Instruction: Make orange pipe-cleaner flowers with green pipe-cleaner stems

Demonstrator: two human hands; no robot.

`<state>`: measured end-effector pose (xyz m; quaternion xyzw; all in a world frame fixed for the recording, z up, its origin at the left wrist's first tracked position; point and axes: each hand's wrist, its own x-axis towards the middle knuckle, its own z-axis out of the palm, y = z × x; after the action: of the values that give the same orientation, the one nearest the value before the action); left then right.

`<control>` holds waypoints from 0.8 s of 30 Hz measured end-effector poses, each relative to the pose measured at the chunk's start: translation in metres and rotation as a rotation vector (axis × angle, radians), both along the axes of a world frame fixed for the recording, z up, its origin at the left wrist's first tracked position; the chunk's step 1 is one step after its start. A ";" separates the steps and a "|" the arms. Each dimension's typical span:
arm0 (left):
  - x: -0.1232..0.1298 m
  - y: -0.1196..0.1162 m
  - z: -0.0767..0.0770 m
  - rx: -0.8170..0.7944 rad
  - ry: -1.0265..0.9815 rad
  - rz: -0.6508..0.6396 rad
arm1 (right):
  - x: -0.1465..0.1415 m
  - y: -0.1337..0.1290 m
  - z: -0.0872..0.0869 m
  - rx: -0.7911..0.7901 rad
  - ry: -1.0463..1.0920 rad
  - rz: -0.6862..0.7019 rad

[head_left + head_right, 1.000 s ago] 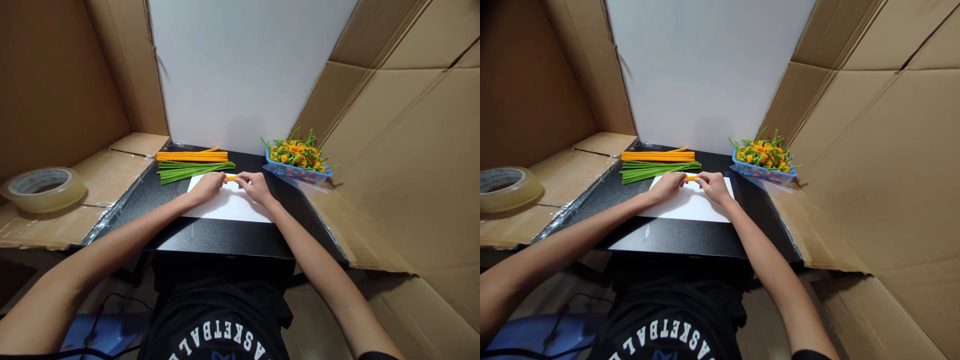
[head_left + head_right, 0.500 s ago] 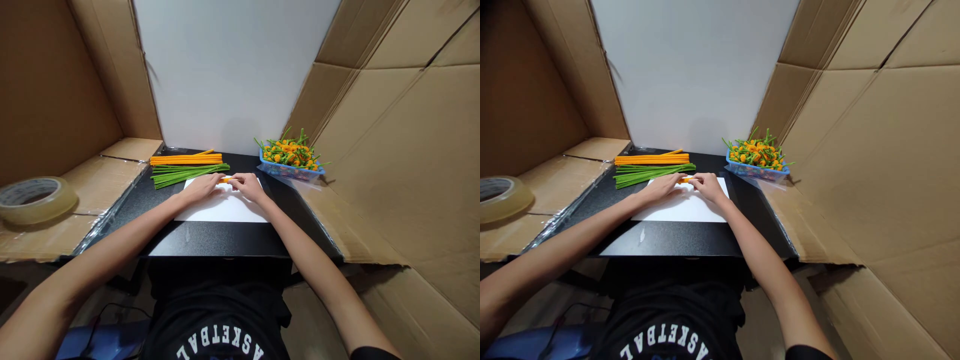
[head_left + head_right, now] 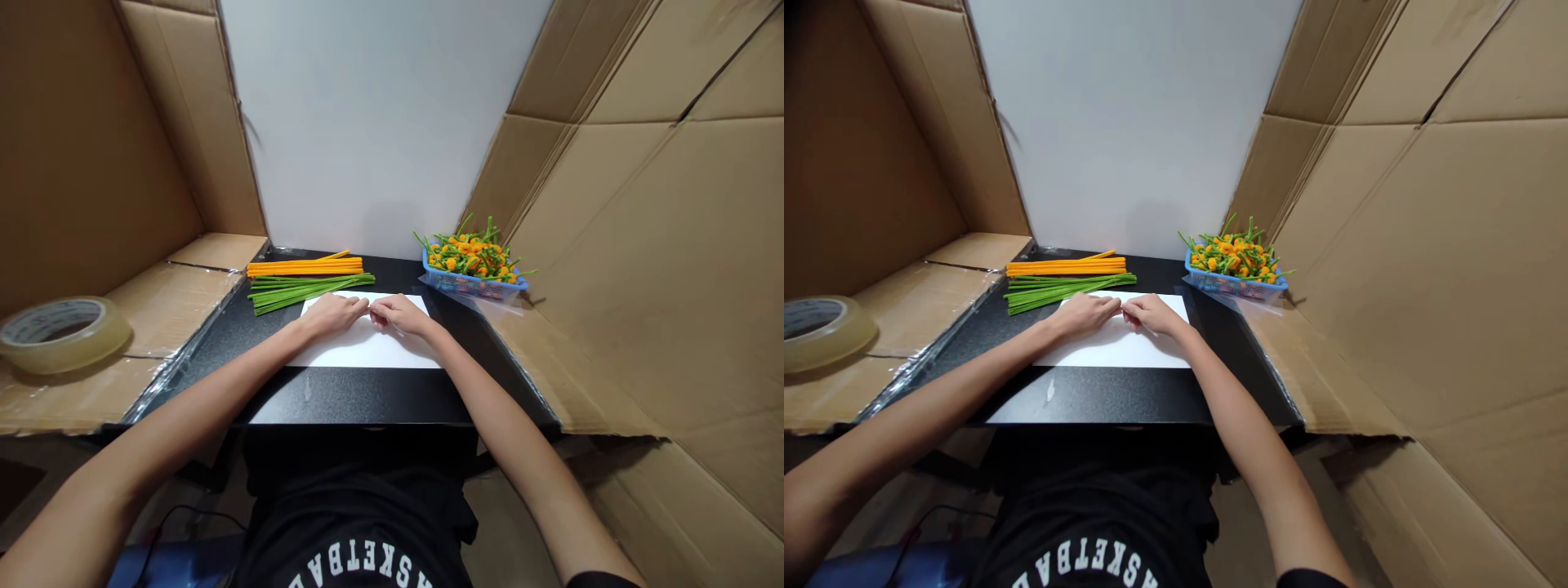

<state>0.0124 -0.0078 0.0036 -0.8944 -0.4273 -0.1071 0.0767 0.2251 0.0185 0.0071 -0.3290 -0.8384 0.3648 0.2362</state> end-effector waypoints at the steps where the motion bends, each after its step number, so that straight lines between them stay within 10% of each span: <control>1: -0.003 0.002 0.001 -0.003 -0.004 0.009 | 0.004 0.003 0.001 0.002 -0.013 -0.015; 16: -0.042 0.033 -0.011 -0.026 -0.218 0.024 | 0.086 0.044 -0.017 0.256 -0.253 -0.462; 24: -0.073 0.052 -0.016 -0.025 -0.235 0.414 | 0.076 0.033 -0.010 0.376 -0.475 -0.569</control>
<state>-0.0602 0.0441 -0.0127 -0.7699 -0.6091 -0.1873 0.0358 0.3015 0.0513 -0.0032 -0.5737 -0.7973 0.0393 0.1833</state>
